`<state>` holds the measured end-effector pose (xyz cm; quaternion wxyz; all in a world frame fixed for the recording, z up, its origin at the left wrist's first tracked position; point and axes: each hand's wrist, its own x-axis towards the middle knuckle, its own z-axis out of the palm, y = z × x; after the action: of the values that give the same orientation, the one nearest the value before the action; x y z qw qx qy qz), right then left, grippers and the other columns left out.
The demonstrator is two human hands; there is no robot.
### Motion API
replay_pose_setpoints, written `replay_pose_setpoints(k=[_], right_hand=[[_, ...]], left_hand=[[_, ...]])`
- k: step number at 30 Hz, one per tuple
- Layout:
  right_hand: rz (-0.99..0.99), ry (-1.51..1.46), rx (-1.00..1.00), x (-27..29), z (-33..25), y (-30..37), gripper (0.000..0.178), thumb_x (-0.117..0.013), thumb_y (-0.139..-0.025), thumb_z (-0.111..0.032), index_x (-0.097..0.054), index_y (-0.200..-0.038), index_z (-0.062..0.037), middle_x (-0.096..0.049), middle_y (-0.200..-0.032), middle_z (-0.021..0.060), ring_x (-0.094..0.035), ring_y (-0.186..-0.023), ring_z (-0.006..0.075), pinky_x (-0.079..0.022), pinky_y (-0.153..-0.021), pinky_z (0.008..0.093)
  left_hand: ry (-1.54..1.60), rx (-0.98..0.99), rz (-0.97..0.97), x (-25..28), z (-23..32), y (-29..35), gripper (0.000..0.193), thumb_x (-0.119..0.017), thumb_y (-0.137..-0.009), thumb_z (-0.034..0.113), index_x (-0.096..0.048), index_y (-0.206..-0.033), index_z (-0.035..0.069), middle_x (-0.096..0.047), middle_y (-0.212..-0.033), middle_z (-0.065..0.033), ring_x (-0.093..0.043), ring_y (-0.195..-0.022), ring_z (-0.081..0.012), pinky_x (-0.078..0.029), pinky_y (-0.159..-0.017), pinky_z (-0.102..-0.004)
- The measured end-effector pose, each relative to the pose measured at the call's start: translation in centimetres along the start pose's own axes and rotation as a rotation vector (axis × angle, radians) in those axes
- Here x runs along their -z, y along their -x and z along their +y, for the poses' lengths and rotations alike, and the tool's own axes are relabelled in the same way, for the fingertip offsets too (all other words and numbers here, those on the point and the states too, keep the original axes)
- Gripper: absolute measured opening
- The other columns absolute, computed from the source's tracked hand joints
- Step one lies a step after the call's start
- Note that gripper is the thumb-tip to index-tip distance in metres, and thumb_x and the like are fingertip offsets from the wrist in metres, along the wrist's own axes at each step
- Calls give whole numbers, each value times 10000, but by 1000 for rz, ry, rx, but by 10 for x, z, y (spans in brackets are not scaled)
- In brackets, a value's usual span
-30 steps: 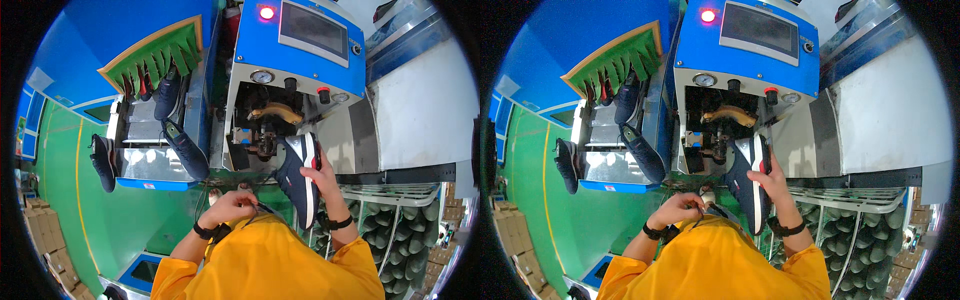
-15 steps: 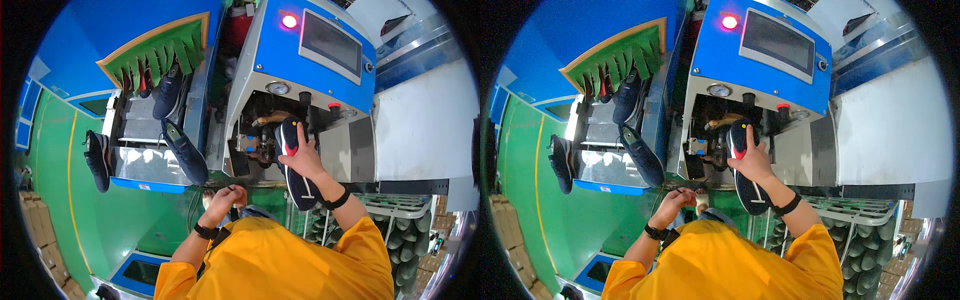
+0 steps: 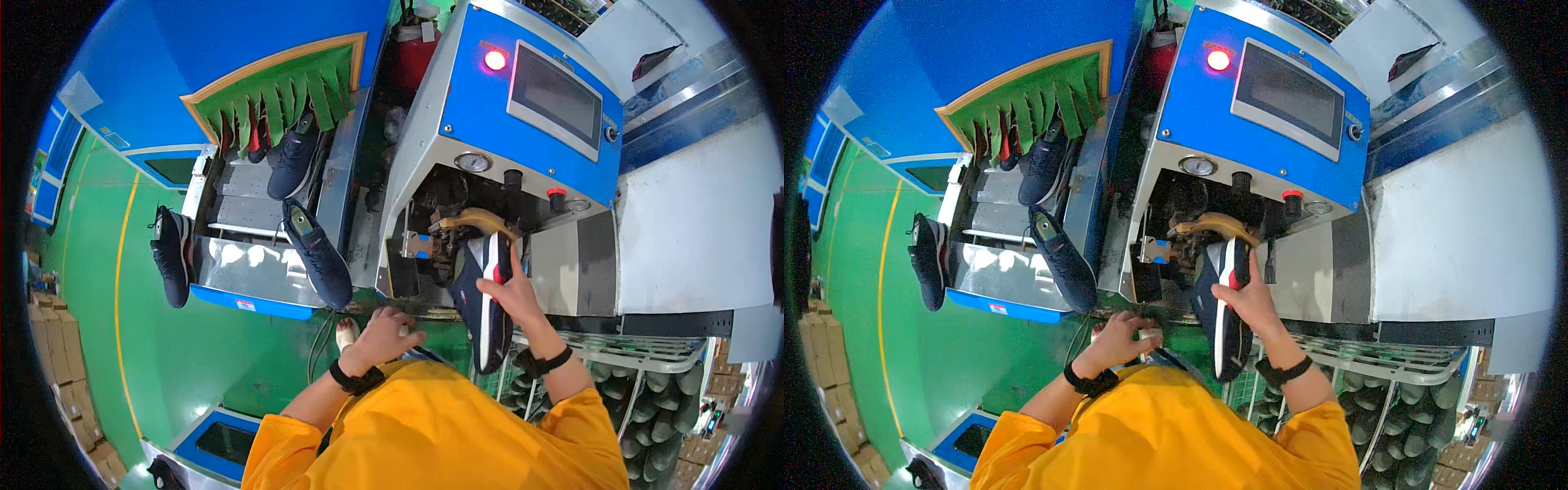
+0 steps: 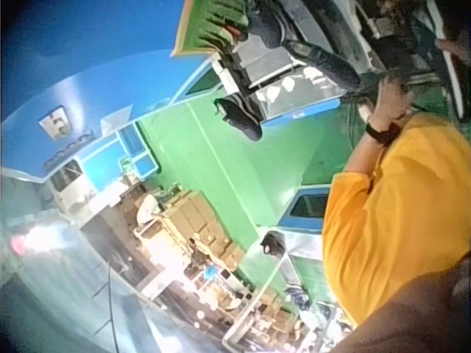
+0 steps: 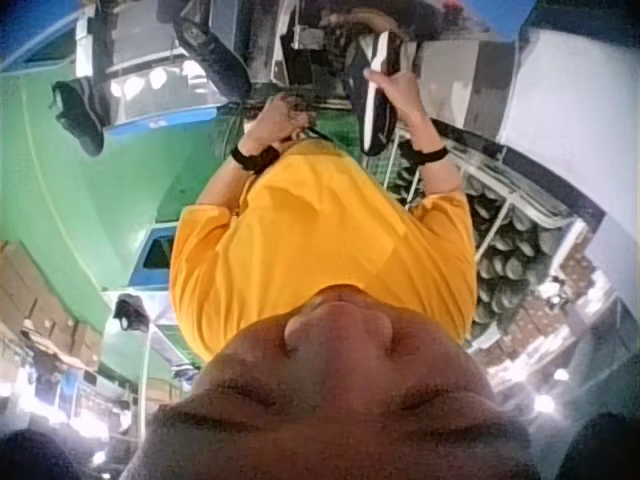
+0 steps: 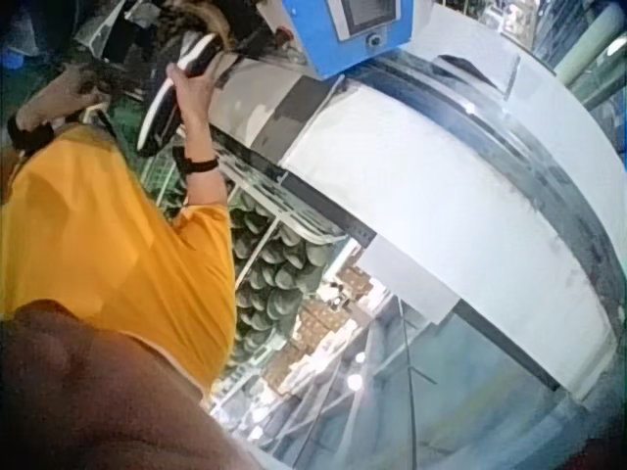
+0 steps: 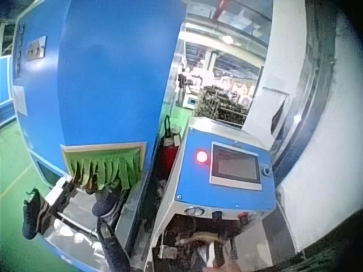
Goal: Operating a shoe lasting machine to shape the upper around a shoe last.
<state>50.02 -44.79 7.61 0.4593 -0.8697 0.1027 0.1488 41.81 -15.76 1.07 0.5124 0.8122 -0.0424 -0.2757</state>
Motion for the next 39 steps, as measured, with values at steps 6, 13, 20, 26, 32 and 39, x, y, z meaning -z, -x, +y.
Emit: replay_pose_setpoints(k=[6, 13, 20, 26, 32, 39], right_hand=[[-242, -914, -154, -23, 4, 102, 602, -696, -886, -270, -526, -1395, 2, -666, -1242, 151, -683, -1077, 275, -556, -961, 389], [-326, -1449, -557, -24, 31, 121, 484, -587, -957, -289, -578, -1328, 21, -690, -1207, 192, -690, -1066, 294, -566, -956, 399], [-279, -1268, -399, -22, 32, 113, 683, -683, -871, -231, -442, -1468, -4, -639, -1284, 139, -665, -1098, 227, -554, -939, 336], [-88, -636, -33, 6, 55, 69, 942, -784, -771, -155, -305, -1568, -4, -562, -1371, 66, -566, -1177, 159, -454, -991, 267], [28, -289, 217, 24, 1, 47, 1061, -836, -718, -48, -229, -1585, 26, -540, -1401, 118, -547, -1197, 163, -437, -1023, 287], [56, -279, 119, 35, -21, 12, 1075, -825, -756, -49, -166, -1605, -5, -631, -1235, 113, -634, -964, 133, -553, -777, 276]], left_hand=[[-54, -472, 352, 0, 9, 16, 985, -933, -651, 441, -466, -1394, -6, -546, -1351, -246, -493, -1314, -403, -434, -1072, -471], [135, -123, -62, 7, 48, 23, 1069, -869, -711, 551, -402, -1488, -17, -711, -1107, -200, -712, -924, -294, -554, -837, -359], [-113, -327, 118, -25, 32, 18, 386, -729, -888, 373, -705, -1105, 55, -716, -871, -191, -690, -837, -396, -552, -730, -459], [-65, -163, 210, -28, 27, 13, 142, -666, -888, 206, -683, -906, 66, -708, -830, -181, -685, -773, -402, -550, -694, -477], [84, 8, -2, -10, 23, 5, 216, -624, -858, 203, -681, -923, 5, -692, -789, -206, -700, -766, -361, -540, -718, -443], [320, 88, -209, -13, -6, 0, 257, -650, -929, 248, -677, -999, 2, -712, -836, -124, -687, -742, -206, -520, -699, -355]])
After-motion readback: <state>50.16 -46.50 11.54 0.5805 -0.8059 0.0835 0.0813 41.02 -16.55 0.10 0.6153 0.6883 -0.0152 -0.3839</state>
